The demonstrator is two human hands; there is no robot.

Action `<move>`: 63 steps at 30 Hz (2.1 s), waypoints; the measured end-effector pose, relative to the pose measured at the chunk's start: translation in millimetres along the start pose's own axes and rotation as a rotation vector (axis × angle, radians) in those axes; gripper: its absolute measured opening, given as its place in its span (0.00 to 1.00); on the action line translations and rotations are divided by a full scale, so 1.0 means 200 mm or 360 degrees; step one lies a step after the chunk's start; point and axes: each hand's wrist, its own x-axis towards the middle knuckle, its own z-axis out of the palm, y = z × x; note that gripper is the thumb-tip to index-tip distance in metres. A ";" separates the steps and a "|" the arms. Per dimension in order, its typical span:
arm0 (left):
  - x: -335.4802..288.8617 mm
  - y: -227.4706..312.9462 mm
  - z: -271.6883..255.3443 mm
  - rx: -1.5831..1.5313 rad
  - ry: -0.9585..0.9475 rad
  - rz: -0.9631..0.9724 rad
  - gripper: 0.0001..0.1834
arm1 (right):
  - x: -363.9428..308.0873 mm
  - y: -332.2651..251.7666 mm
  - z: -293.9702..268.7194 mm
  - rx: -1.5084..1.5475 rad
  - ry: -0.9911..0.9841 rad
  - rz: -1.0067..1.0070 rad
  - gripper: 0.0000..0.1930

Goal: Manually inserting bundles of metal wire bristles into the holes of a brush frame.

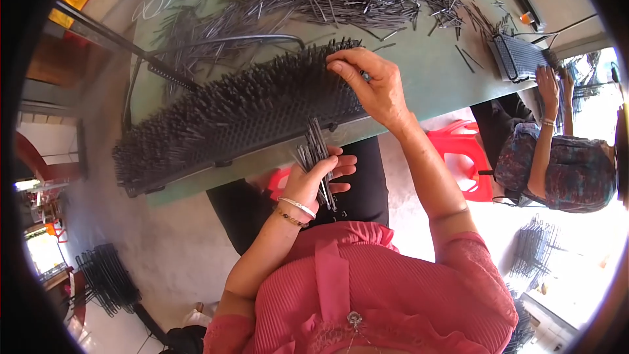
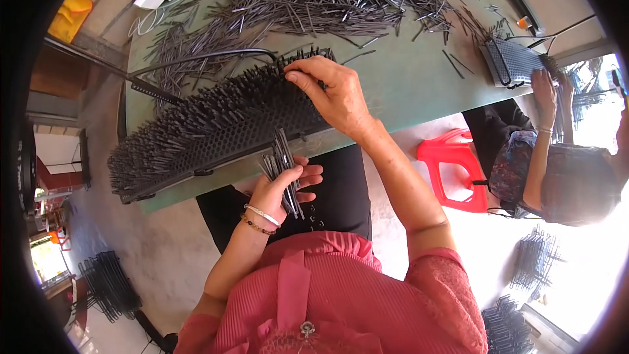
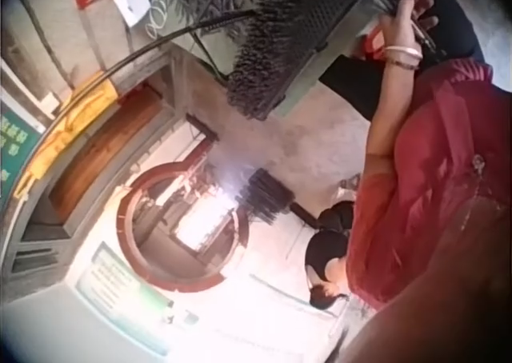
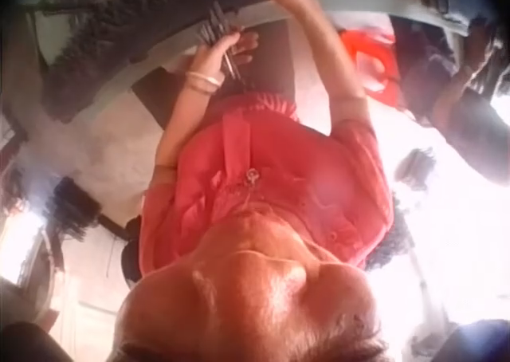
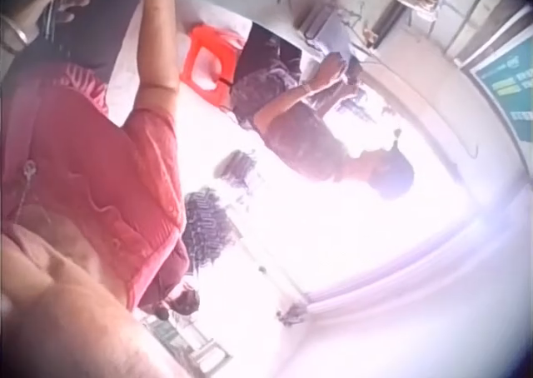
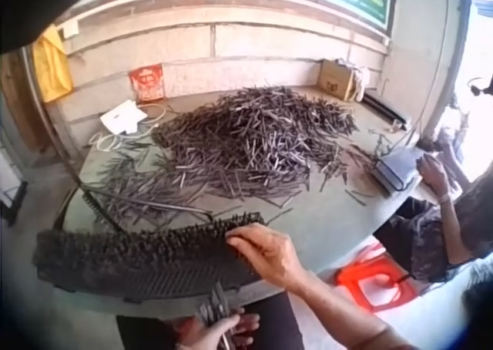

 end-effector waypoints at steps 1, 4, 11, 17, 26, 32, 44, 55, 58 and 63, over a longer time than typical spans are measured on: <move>0.00 0.00 -0.01 0.0002 -0.0004 0.0007 0.12 | 0.00 0.00 0.00 0.0006 -0.0008 0.0008 0.07; 0.01 0.00 -0.01 -0.0035 -0.0023 0.0014 0.12 | 0.01 0.02 0.03 -0.0025 -0.0004 -0.0048 0.07; 0.01 0.00 -0.01 -0.0037 -0.0016 0.0007 0.12 | 0.00 0.04 0.04 -0.0018 0.0109 -0.0151 0.06; 0.02 0.00 0.00 -0.0024 -0.0017 0.0005 0.12 | 0.01 0.03 0.05 -0.0036 0.0039 -0.0238 0.06; 0.02 0.00 0.00 -0.0014 -0.0030 -0.0021 0.12 | -0.01 0.06 0.05 -0.0034 0.0167 -0.0053 0.06; 0.03 0.01 -0.01 -0.0022 -0.0037 0.0014 0.13 | 0.01 0.05 0.07 -0.0058 0.0154 -0.0132 0.06; 0.04 0.01 -0.03 -0.0026 -0.0026 0.0028 0.14 | 0.02 0.05 0.11 -0.0136 0.0070 -0.0358 0.07; 0.03 0.02 -0.03 -0.0077 -0.0049 0.0022 0.11 | -0.02 0.04 0.10 -0.0659 0.0117 -0.0503 0.09; 0.03 0.02 -0.04 -0.0111 -0.0057 0.0036 0.12 | -0.04 0.08 0.13 -0.0437 0.0215 -0.0331 0.10; 0.04 0.03 -0.04 -0.0072 -0.0064 0.0050 0.13 | -0.09 0.10 0.14 -0.0385 0.0325 -0.0272 0.09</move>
